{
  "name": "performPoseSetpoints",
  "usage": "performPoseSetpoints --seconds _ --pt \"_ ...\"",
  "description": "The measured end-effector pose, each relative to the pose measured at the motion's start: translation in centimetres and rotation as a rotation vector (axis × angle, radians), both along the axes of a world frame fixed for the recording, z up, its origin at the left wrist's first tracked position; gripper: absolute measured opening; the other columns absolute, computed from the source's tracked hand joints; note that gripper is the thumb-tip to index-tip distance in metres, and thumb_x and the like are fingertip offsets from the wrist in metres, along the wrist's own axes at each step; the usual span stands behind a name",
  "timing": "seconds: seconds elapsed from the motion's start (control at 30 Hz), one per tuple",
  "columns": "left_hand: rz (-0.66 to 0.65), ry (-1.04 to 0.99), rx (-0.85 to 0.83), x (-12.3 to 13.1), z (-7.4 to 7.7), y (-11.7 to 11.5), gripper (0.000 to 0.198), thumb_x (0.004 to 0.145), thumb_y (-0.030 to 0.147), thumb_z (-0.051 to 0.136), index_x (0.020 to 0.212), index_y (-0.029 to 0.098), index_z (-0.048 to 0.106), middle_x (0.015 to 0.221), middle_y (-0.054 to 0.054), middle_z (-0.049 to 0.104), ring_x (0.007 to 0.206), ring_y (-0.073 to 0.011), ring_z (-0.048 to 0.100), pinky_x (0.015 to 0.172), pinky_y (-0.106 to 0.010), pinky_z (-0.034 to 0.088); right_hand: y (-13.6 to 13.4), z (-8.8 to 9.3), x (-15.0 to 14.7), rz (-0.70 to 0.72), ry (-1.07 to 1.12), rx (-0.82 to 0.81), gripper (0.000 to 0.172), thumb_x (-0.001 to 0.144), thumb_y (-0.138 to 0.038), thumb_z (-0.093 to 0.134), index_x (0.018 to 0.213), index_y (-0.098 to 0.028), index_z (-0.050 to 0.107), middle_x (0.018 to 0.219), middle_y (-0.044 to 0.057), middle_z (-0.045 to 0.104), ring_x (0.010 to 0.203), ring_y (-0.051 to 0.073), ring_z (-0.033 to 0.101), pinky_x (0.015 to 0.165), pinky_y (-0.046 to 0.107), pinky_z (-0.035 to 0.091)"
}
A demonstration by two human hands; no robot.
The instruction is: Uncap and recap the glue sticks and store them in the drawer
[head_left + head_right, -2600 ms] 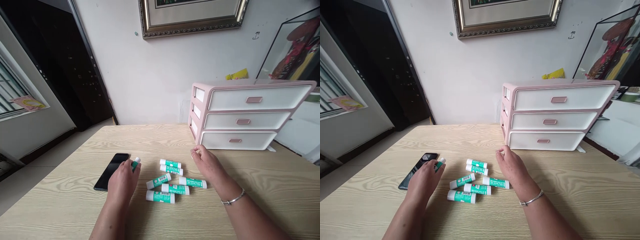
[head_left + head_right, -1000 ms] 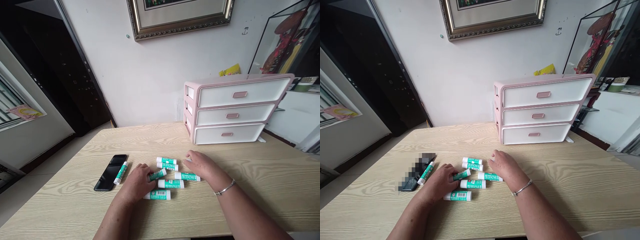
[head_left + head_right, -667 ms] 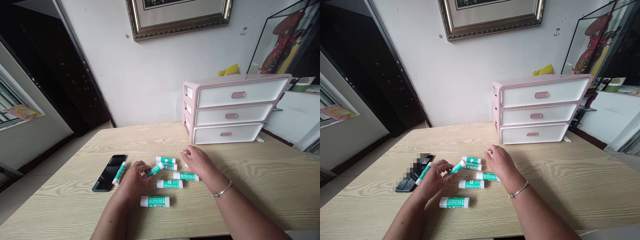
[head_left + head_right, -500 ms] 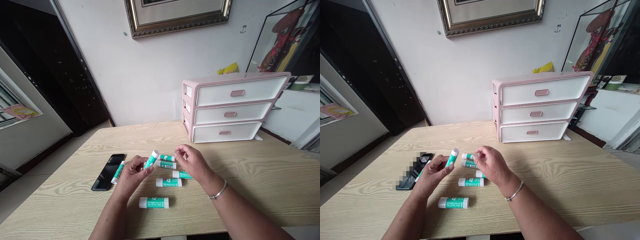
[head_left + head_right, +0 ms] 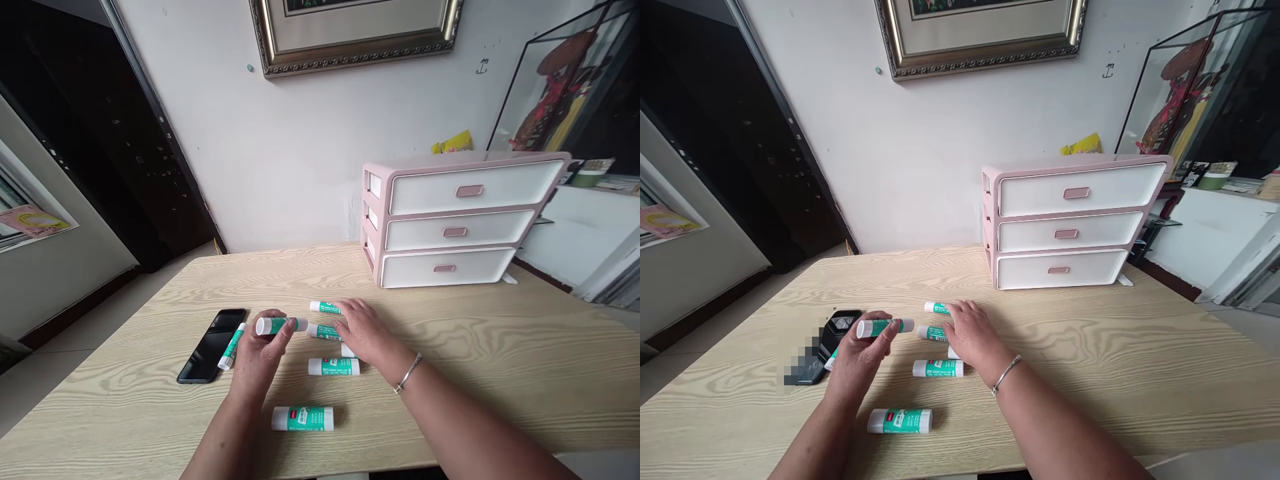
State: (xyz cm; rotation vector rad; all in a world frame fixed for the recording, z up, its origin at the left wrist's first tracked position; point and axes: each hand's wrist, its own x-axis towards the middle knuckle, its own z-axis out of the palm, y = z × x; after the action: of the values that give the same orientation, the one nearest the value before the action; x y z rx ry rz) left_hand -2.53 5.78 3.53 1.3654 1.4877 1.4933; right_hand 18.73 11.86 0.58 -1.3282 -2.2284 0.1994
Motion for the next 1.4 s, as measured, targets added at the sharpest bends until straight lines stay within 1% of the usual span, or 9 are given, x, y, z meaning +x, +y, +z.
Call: performPoseSetpoints --seconds 0.13,0.2,0.33,0.47,0.6,0.7,0.9,1.2,1.4 --pt "0.044 0.064 0.062 0.7 0.6 -1.7 0.04 0.076 0.053 0.076 0.097 0.019 0.071 0.063 0.0 0.066 0.056 -0.0155 0.061 0.052 -0.025 0.047 -0.2 -0.6 -0.1 0.04 -0.056 0.018 0.042 0.097 -0.038 0.052 0.135 -0.02 0.059 0.131 0.011 0.063 0.126 0.027 0.05 0.106 0.043 0.037" --pt "0.03 0.105 0.111 0.6 0.2 -3.4 0.039 0.075 0.054 0.076 0.094 0.02 0.073 0.069 -0.003 0.071 0.064 -0.0196 0.067 0.057 -0.027 0.052 -0.4 -0.7 -0.1 0.058 -0.086 0.023 0.042 0.097 -0.042 0.052 0.133 -0.022 0.061 0.134 0.012 0.061 0.126 0.028 0.05 0.105 0.043 0.037" --pt "-0.098 0.205 0.193 0.3 -2.8 -7.4 0.033 0.076 0.048 0.077 0.097 0.023 0.076 0.084 -0.006 0.078 0.074 -0.0234 0.073 0.064 -0.029 0.058 -0.6 -0.7 0.1 0.049 -0.142 -0.02 0.036 0.096 -0.045 0.054 0.122 -0.025 0.068 0.128 0.011 0.064 0.119 0.028 0.053 0.101 0.042 0.037" --pt "-0.364 0.323 0.219 0.6 -5.4 -9.6 0.023 0.084 0.034 0.072 0.105 0.027 0.074 0.092 -0.005 0.08 0.076 -0.0195 0.075 0.069 -0.024 0.059 -0.7 -0.7 0.2 0.057 -0.159 -0.013 0.033 0.099 -0.044 0.048 0.114 -0.026 0.071 0.112 0.008 0.069 0.11 0.026 0.056 0.097 0.039 0.036" --pt "-0.407 0.349 0.172 1.0 -5.5 -9.0 0.023 0.089 0.03 0.067 0.112 0.027 0.07 0.097 -0.004 0.079 0.082 -0.0167 0.074 0.074 -0.022 0.057 -1.0 -0.4 0.2 0.063 -0.167 -0.003 0.034 0.101 -0.043 0.045 0.096 -0.026 0.074 0.098 0.006 0.072 0.105 0.025 0.057 0.094 0.038 0.034" --pt "-0.416 0.331 0.155 0.8 -5.1 -7.8 0.022 0.09 0.031 0.066 0.111 0.025 0.07 0.099 -0.004 0.078 0.084 -0.0162 0.072 0.076 -0.021 0.056 -1.4 0.0 0.2 0.062 -0.184 0.025 0.035 0.101 -0.042 0.046 0.093 -0.026 0.075 0.09 0.006 0.073 0.098 0.023 0.059 0.092 0.037 0.033" --pt "-0.392 0.245 0.011 0.1 -4.2 -6.4 0.027 0.091 0.04 0.064 0.109 0.022 0.072 0.102 -0.006 0.076 0.09 -0.0207 0.069 0.077 -0.025 0.053 -1.9 0.7 0.5 0.094 -0.24 0.11 0.039 0.101 -0.04 0.046 0.082 -0.022 0.075 0.078 0.007 0.069 0.086 0.022 0.058 0.089 0.037 0.032" --pt "-0.416 0.065 -0.098 0.0 -2.6 -5.0 0.031 0.088 0.045 0.068 0.106 0.021 0.072 0.085 -0.003 0.071 0.079 -0.0186 0.063 0.077 -0.028 0.05 -2.4 1.4 0.7 0.161 -0.243 0.137 0.038 0.101 -0.036 0.044 0.081 -0.021 0.072 0.076 0.007 0.068 0.083 0.022 0.059 0.087 0.038 0.034" --pt "-0.401 -0.018 -0.15 -0.4 -2.4 -4.6 0.033 0.087 0.046 0.069 0.108 0.021 0.07 0.074 -0.001 0.068 0.075 -0.0175 0.063 0.077 -0.029 0.048 -2.1 1.0 0.8 0.17 -0.215 0.087 0.027 0.101 -0.031 0.046 0.092 -0.02 0.069 0.083 0.005 0.07 0.085 0.021 0.061 0.086 0.036 0.034"
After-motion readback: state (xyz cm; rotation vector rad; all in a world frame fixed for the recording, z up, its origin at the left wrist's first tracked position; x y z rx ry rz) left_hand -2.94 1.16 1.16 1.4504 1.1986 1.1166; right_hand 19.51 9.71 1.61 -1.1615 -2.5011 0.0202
